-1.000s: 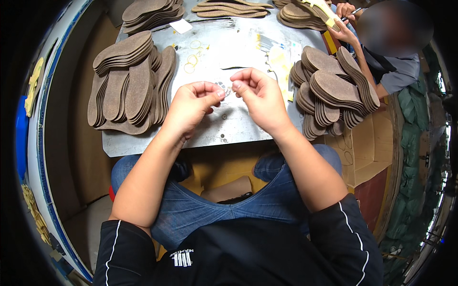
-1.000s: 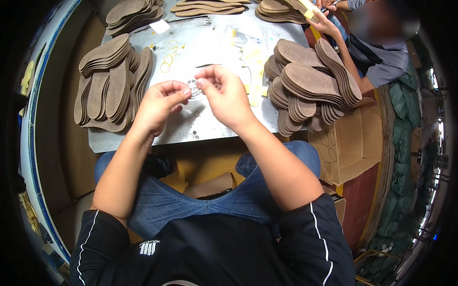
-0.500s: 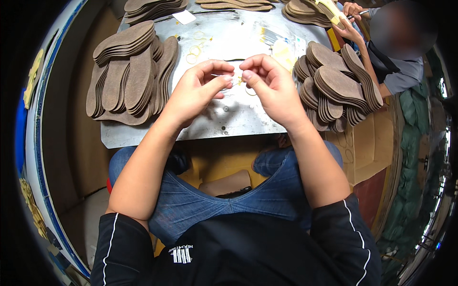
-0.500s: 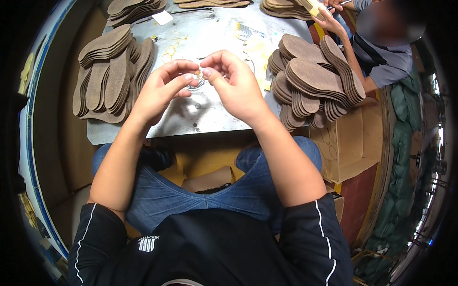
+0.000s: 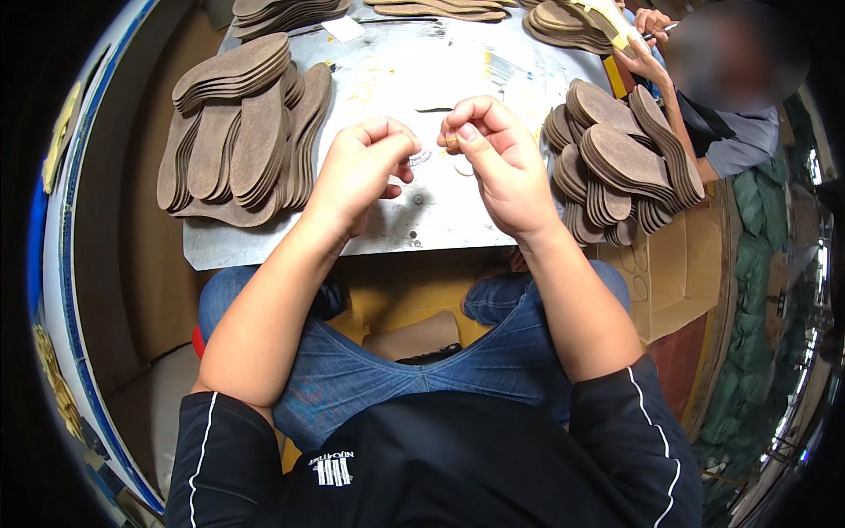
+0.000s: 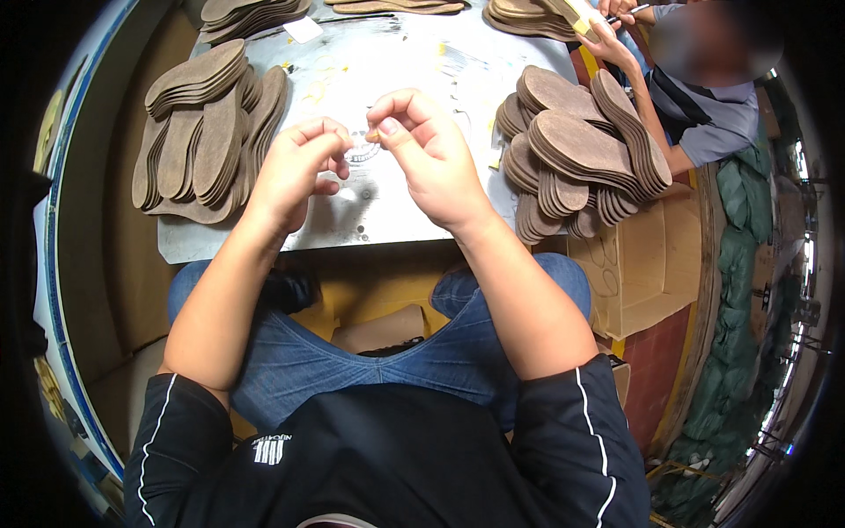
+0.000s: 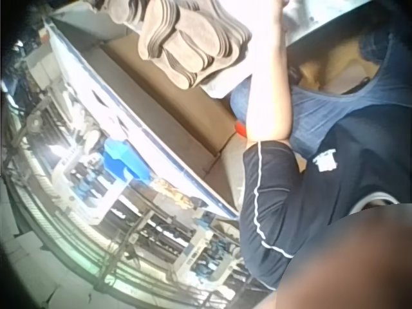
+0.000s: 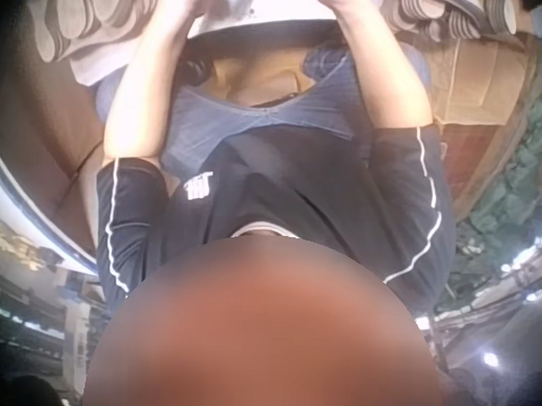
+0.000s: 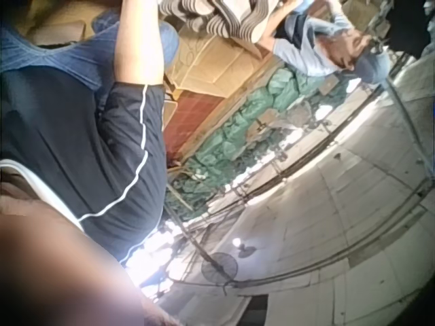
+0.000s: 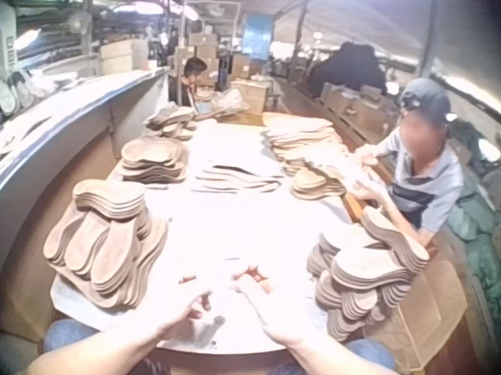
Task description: The person picks up stacks of brown footwear insoles from a table, wraps a rubber band around each stack, and places the bundled stacks into a cardboard box. The person repeats this process for multiple stacks throughout the clip.
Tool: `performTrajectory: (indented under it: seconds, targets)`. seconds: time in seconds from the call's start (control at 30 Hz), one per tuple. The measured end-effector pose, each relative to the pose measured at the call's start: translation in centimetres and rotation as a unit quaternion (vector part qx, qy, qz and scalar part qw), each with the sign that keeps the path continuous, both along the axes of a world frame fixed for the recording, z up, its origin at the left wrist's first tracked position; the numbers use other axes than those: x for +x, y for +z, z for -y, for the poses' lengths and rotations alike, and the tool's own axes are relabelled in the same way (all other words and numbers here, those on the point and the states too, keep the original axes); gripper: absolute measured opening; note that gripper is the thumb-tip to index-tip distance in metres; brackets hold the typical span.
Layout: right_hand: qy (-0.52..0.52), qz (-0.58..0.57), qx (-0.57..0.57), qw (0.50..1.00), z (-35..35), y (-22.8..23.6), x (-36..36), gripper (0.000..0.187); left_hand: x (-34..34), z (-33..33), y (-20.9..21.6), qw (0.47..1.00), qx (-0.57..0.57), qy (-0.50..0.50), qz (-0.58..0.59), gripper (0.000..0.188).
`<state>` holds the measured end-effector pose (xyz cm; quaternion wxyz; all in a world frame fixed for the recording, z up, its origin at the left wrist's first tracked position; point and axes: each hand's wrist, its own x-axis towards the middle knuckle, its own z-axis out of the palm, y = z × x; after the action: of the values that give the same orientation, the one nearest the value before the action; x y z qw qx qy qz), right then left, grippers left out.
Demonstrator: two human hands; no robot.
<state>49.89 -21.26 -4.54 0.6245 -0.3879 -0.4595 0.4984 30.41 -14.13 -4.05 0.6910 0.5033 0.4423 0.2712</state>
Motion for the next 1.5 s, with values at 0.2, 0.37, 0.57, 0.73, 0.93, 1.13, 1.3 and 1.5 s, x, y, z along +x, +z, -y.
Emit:
performTrajectory:
  seconds: [0.2,0.37,0.57,0.73,0.93,1.13,1.3,1.5]
  targets:
    - [0.146,0.061,-0.032,0.987,0.6,0.2,-0.6,0.026,-0.4,-0.1,0.1,0.977,-0.105,0.095,0.159,0.009]
    - [0.087,0.208,-0.224,0.948,0.4,-1.1,0.0,0.037,-1.3,-0.1,-0.3,0.97,-0.171,-0.005,0.173,0.017]
    - [0.088,-0.167,-0.223,0.956,-0.1,-1.5,1.5,0.016,-1.0,0.2,0.0,0.965,-0.137,-0.09,0.204,0.016]
    - [0.152,-0.148,-0.264,0.941,-0.1,-1.2,1.3,0.013,-0.8,0.4,-0.5,0.973,-0.123,-0.058,0.187,0.014]
    - [-0.003,0.25,-0.218,0.943,-2.8,-3.0,-0.1,0.018,-0.9,0.1,-2.2,1.0,0.016,0.011,0.004,0.012]
    - [-0.171,0.553,-0.052,0.813,-13.3,-4.4,-0.5,0.02,-1.2,-0.4,-2.6,0.938,0.299,-0.014,-0.176,0.008]
    - [-0.158,0.637,-0.12,0.744,-19.7,-4.9,-2.1,0.024,-2.0,-0.9,-2.3,0.896,0.387,-0.004,-0.218,0.012]
    - [-0.156,0.69,-0.181,0.683,-20.0,-4.8,-3.6,0.03,-2.4,-2.0,-2.0,0.914,0.322,-0.096,-0.226,0.009]
